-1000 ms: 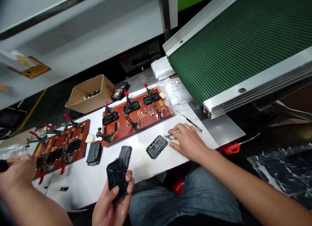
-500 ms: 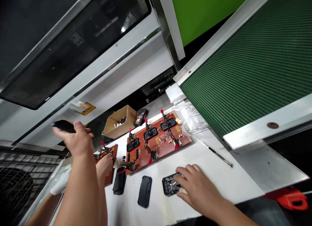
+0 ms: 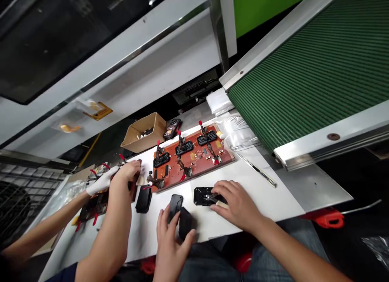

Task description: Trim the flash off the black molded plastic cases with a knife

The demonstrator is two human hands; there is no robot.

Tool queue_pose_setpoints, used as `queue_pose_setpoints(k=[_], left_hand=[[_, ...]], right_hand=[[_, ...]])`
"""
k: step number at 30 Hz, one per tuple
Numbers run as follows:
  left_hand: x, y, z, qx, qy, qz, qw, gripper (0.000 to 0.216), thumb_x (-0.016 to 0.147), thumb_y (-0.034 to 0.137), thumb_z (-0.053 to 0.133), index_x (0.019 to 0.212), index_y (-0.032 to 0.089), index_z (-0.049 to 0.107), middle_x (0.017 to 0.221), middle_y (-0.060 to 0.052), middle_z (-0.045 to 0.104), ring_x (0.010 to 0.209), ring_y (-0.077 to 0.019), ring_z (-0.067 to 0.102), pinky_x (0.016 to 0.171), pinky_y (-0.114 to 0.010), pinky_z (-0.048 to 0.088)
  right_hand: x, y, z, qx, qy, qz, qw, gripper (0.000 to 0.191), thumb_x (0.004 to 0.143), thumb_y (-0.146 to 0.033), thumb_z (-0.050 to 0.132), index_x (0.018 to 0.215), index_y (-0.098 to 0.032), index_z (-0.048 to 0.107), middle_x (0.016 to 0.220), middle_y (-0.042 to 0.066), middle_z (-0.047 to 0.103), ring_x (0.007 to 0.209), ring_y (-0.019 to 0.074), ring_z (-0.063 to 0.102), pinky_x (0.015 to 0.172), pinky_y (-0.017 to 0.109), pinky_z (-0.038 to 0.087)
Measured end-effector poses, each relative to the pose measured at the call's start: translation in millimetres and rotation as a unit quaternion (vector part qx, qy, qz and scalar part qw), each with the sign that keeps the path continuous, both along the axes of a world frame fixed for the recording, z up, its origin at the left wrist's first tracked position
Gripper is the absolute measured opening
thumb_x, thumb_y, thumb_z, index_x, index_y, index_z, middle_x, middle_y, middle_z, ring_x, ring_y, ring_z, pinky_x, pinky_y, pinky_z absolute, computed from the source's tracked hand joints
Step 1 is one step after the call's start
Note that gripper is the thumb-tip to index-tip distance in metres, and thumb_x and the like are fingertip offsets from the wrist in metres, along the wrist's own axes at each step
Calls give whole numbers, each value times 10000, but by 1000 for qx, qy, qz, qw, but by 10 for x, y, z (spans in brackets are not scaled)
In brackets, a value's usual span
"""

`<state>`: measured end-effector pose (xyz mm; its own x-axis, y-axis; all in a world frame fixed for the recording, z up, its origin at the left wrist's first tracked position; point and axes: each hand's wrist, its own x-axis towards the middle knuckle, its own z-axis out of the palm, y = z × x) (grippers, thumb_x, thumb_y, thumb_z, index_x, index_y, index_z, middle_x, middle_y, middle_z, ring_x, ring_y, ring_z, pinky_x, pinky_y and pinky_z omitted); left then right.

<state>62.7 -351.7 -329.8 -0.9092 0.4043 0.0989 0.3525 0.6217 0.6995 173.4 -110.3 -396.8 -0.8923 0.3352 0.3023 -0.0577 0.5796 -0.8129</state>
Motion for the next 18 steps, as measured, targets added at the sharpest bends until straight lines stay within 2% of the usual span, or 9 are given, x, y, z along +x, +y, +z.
queue_pose_setpoints(k=[3, 7, 9, 10, 11, 13, 15, 16, 18], left_hand=[[4, -43, -236, -19, -16, -31, 999, 506, 771, 315, 794, 1268, 244, 738, 1660, -139, 423, 1625, -415, 170, 1310, -622, 85], [-147, 13, -242, 35, -66, 3, 997, 690, 860, 408, 745, 1488, 184, 568, 1748, -170, 232, 1653, -380, 35, 1323, -576, -41], [-128, 25, -165, 84, -142, 5, 986, 662, 982, 509, 606, 1546, 188, 479, 1746, -175, 223, 1648, -357, 113, 1332, -565, 63], [-91, 20, -124, 106, -207, -11, 973, 628, 1032, 558, 505, 1536, 184, 485, 1691, -200, 338, 1601, -367, 277, 1304, -577, 206], [-43, 10, -86, 124, -286, -38, 949, 625, 1060, 592, 416, 1508, 169, 516, 1565, -231, 502, 1466, -382, 498, 1207, -586, 390], [65, -22, -29, 146, -459, -116, 869, 685, 1058, 633, 360, 1431, 107, 589, 1120, -240, 737, 921, -367, 777, 787, -532, 626], [158, -64, 4, 170, -583, -186, 772, 765, 1016, 674, 417, 1465, 70, 551, 815, -191, 739, 535, -308, 714, 449, -391, 552], [190, -87, 17, 188, -616, -204, 737, 820, 990, 702, 453, 1539, 94, 468, 786, -176, 736, 487, -292, 692, 386, -331, 502], [223, -140, 54, 263, -635, -219, 692, 918, 957, 735, 511, 1666, 231, 217, 920, -172, 758, 613, -296, 750, 393, -257, 491]], right_hand=[[9, -20, -60, 2, 10, -7, 1000, 274, 1018, -296, 701, 1267, -211, 625, 1321, 137, 622, 1206, 328, 600, 1032, 522, 472], [87, -65, 37, 2, 18, -17, 1000, 276, 1044, -317, 661, 1285, -206, 587, 1326, 149, 618, 1219, 322, 599, 1021, 503, 506], [170, -105, 216, 1, 11, 20, 1000, 297, 1031, -330, 711, 1281, -230, 584, 1359, 124, 614, 1238, 293, 589, 1028, 457, 505], [213, -131, 335, -2, 5, 58, 998, 322, 1011, -330, 758, 1270, -242, 586, 1378, 106, 612, 1244, 279, 582, 1035, 437, 493], [250, -159, 465, -4, 1, 102, 995, 357, 983, -324, 809, 1253, -248, 588, 1394, 91, 610, 1234, 268, 580, 1038, 422, 478], [299, -212, 725, 4, -10, 190, 982, 416, 932, -289, 877, 1224, -248, 584, 1413, 72, 610, 1169, 253, 583, 1025, 413, 448], [320, -257, 938, 32, -21, 238, 971, 466, 910, -237, 888, 1246, -248, 565, 1440, 67, 593, 1131, 246, 577, 1022, 419, 427], [326, -276, 1019, 46, -26, 234, 971, 519, 899, -209, 882, 1287, -245, 540, 1456, 78, 573, 1148, 254, 569, 1031, 430, 423], [341, -303, 1143, 53, -50, 178, 981, 629, 851, -143, 863, 1338, -209, 470, 1410, 119, 555, 1164, 277, 564, 1017, 445, 445]])
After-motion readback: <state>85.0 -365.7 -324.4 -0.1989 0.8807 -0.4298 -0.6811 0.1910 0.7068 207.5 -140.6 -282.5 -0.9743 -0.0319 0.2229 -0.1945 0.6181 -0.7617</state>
